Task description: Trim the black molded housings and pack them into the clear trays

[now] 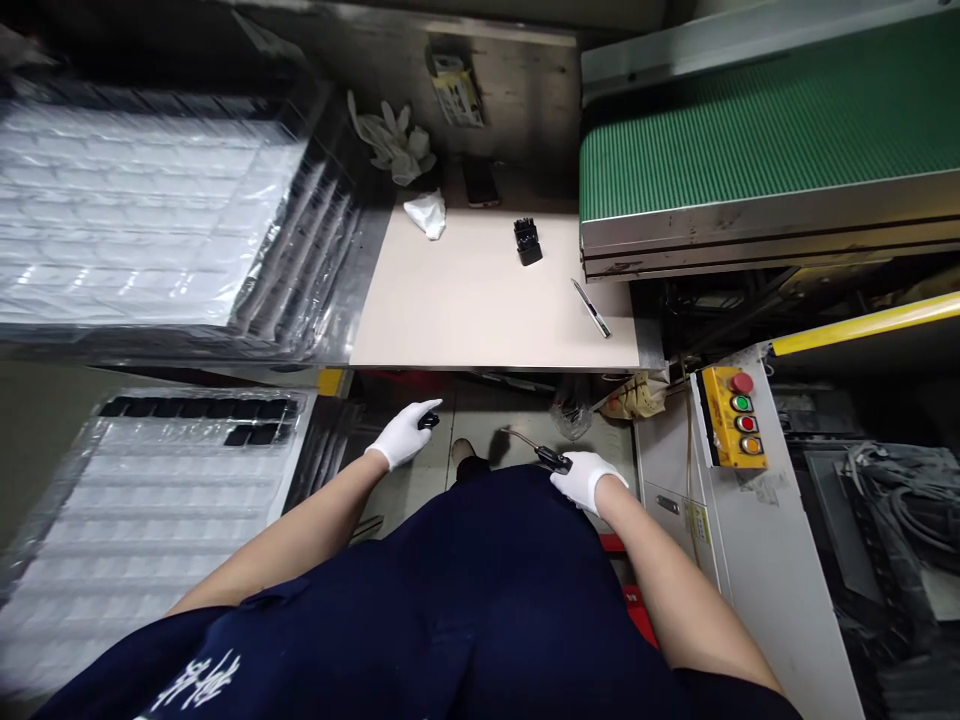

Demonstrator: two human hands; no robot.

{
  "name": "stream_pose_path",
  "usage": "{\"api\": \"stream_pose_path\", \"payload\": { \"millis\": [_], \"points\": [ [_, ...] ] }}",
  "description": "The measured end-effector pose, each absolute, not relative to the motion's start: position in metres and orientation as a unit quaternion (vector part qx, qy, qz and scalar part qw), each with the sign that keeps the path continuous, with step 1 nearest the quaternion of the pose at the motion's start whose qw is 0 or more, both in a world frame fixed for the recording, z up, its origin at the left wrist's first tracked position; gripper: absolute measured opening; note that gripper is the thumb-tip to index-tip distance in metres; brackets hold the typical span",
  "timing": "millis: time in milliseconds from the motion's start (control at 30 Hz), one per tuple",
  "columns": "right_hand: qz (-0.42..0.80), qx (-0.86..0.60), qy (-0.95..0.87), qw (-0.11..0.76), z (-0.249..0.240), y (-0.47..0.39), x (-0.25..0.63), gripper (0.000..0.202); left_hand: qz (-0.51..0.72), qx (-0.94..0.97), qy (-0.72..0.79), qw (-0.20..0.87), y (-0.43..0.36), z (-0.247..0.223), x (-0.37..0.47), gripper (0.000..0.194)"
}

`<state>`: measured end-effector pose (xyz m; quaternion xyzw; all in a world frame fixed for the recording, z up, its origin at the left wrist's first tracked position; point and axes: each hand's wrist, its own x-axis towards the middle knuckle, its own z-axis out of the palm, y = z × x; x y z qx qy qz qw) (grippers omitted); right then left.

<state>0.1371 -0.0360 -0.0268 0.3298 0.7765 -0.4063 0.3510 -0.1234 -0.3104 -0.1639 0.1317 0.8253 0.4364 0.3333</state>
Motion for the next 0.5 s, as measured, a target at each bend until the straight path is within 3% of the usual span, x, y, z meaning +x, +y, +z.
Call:
{"api": "stream_pose_path", "payload": {
  "millis": [233,500],
  "points": [
    [-0.433,0.317,0.767,0.351,-0.027,-0.037,0.145,0.013,0.370,0.211,0.850,0.311,-0.319,-0.161,-0.124,0.043],
    [-0.428,0.301,0.779,0.346,-0.033,-0.036,0.146,0.012,0.432,0.111,0.838,0.314,-0.320,-0.172,-0.117,0.036]
  ]
}}
